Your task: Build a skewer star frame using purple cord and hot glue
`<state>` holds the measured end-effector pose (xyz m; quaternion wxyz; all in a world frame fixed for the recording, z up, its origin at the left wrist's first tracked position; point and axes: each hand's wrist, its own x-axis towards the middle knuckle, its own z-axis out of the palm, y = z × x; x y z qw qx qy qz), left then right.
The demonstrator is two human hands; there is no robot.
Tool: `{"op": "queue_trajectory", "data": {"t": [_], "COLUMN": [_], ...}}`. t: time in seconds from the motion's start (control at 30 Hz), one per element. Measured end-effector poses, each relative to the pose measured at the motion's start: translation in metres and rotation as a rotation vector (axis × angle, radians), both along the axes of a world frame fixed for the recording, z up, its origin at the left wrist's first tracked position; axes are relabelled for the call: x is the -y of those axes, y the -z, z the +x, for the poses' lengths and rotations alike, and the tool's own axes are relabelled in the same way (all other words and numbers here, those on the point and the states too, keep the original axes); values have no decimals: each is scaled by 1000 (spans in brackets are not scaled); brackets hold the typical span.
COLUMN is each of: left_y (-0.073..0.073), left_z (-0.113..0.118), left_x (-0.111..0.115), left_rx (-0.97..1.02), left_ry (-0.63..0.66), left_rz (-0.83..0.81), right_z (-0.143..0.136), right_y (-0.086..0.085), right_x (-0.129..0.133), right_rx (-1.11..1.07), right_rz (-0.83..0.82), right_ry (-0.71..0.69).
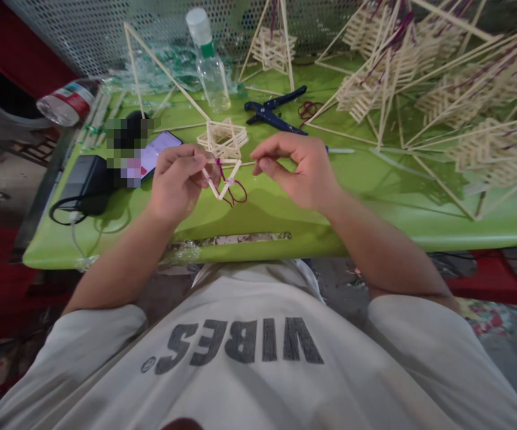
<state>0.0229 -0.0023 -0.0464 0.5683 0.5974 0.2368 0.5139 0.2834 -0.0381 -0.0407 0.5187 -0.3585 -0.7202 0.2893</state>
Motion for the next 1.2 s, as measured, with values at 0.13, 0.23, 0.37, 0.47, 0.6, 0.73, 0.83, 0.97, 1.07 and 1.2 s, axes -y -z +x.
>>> {"op": "queue_trajectory", "data": {"t": [0.13, 0.23, 0.37, 0.47, 0.6, 0.73, 0.83, 0.97, 1.07, 1.2], "left_y": [-3, -4, -3, -1, 1, 3, 1, -1, -1, 0], "left_z": [3, 4, 5, 3, 2, 2, 2, 3, 2, 2], "left_x": [2, 2, 1, 0, -1, -2, -1, 0, 1, 0], "left_rx": [63, 116, 110, 92, 104, 114, 120, 94, 111, 114], "left_ry": [-32, -51, -31, -18, 3, 13, 6, -7, -23, -21], "left_rz": [-70, -103, -86, -72, -71, -76, -74, -53, -58, -99], "right_z": [3, 1, -1, -2, -3, -1, -2, -4, -3, 0], "right_y": [1, -1, -6, -6, -2, 2, 1, -4, -2, 3], "right_x": [-4, -3, 1, 1, -1, -6, -6, -6, -8, -12], "right_rx": [-113, -183, -235, -257, -261, -179, -160, -242, -276, -278], "right_rz": [-111, -202, -265, -282, -270, -193, -136, -206, -220, -215], "right_ry": [-71, -85, -87, -58, 19, 115, 76, 58, 85, 95]}}
